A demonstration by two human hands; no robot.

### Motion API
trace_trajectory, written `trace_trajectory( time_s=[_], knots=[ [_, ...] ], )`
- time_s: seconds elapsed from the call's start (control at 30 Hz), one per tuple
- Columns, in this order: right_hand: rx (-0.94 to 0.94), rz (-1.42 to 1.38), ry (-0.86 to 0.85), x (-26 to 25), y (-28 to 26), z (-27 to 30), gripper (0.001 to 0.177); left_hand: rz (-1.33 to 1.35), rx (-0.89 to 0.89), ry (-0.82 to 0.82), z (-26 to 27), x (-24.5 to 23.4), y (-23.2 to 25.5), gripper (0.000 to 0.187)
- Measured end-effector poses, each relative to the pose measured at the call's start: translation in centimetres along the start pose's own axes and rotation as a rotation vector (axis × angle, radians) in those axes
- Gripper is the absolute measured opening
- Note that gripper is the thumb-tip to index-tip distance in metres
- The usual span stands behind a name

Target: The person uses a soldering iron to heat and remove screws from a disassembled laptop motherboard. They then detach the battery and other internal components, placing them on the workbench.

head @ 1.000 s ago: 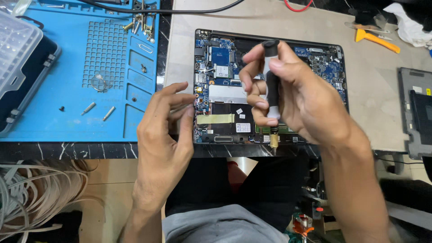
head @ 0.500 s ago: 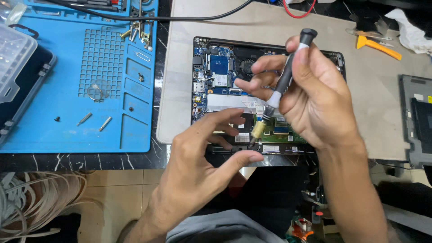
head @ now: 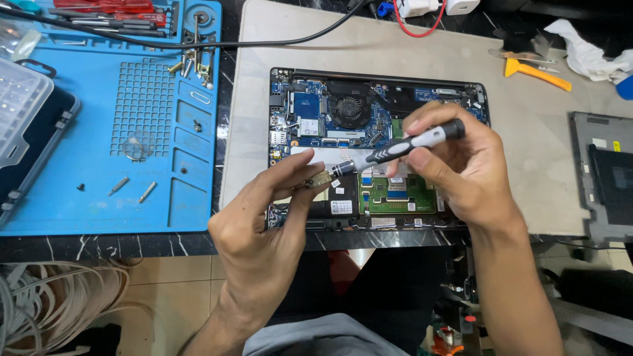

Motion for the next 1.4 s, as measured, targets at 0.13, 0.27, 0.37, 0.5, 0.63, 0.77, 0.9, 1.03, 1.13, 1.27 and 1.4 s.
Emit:
trace_trajectory(
  time_s=[0.13,0.27,0.37,0.5,0.63,0.77,0.9,1.03,1.13,1.27,1.4],
  knots=[
    [-0.082,0.376,0.060,-0.5,-0.5,0.1,0.025,-0.009,0.008,-0.022,0.1,0.0,0.0,0.033],
    [-0.101,0.584,-0.030,1.1,-2.3,0.1,0.022,-0.007,-0.001,-0.043,-0.1,0.4,0.5,0.031],
    [-0.127,0.755,-0.099,1.8,-2.8,0.4,0.022,0.000,0.008,-0.042,-0.3,0.8,0.9,0.029],
    [-0.111,0.753,-0.169,1.7,-2.9,0.6,0.026,0.022,-0.002,-0.059,-0.4,0.9,1.2,0.029],
    [-0.086,0.716,-0.172,1.1,-2.6,0.8,0.028,0.026,-0.008,-0.071,-0.5,1.2,1.3,0.030],
    [-0.103,0.722,-0.155,0.9,-2.6,0.9,0.029,-0.012,0.015,-0.058,-0.8,1.5,1.5,0.026],
    [-0.141,0.739,-0.130,0.7,-2.5,1.2,0.028,-0.063,0.034,-0.067,-1.0,1.8,1.4,0.017],
    [-0.251,0.763,-0.133,0.8,-2.3,1.5,0.027,-0.085,-0.014,-0.076,-1.0,2.2,1.7,0.015],
    [-0.309,0.799,-0.142,0.7,-2.6,1.5,0.028,-0.102,-0.096,-0.087,-1.0,2.2,2.0,0.011],
    [-0.327,0.808,-0.131,0.3,-2.8,1.8,0.023,-0.027,-0.172,-0.143,-1.1,2.1,2.3,0.012],
    [-0.334,0.799,-0.127,-0.3,-2.9,1.9,0.022,-0.024,-0.101,-0.217,-1.2,2.2,2.1,0.015]
  ],
)
Point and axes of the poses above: each hand's wrist, its own z-axis away from the middle knuckle, its own x-axis out of the palm, y = z × x, the point moved 2 cm from there along -z, towards the middle knuckle, and after that the axes turned 10 degrees about -z, right-handed, at the moved point
